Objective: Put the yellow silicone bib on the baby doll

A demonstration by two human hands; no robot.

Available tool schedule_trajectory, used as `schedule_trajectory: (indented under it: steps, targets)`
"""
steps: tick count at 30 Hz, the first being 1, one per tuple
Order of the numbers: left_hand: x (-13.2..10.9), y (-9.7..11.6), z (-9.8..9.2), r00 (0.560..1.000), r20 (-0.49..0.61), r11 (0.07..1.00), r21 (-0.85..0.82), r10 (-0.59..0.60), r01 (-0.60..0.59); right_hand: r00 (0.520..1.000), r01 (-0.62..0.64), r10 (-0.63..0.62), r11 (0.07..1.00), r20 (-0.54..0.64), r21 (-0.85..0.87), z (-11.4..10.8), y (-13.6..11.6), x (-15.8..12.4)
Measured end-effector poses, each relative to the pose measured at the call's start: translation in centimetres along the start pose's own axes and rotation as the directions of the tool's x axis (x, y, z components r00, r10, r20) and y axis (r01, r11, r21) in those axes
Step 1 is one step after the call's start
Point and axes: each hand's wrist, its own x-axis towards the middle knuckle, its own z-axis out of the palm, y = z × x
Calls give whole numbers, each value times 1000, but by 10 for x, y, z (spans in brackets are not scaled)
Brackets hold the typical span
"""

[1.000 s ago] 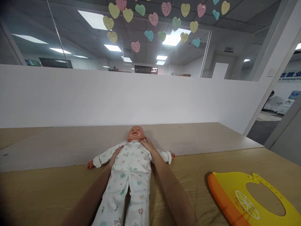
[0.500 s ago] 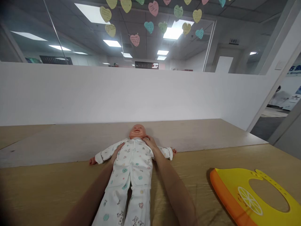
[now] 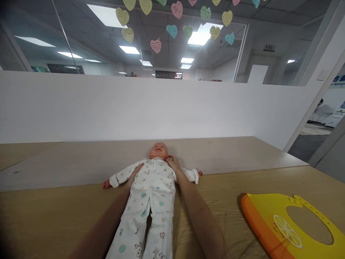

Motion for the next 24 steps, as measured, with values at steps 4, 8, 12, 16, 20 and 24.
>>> schedule_trajectory:
  steps: [4,8,12,16,20,24]
  targets:
    - [-3,0,1,999,-4,999,-32,-40,40,996,-26,25,1000,-85,-6,0,2,1]
    - [-7,-1,1,999,5,998,-59,-38,39,996,-36,36,999,-86,0,0,4,3]
    - [-1,-6,-4,996,87,995,-89,-35,43,995,-45,46,999,-87,6,0,5,4]
    - [5,-10,-11,993,104,994,-97,-47,57,992,-58,57,998,-109,2,-1,9,8]
    - [4,-12,-15,985,157,991,-93,-76,91,989,-72,69,997,-129,-17,-2,13,11]
    - [0,-10,-18,980,157,992,3,-126,127,985,-73,65,996,-162,-43,-5,15,10]
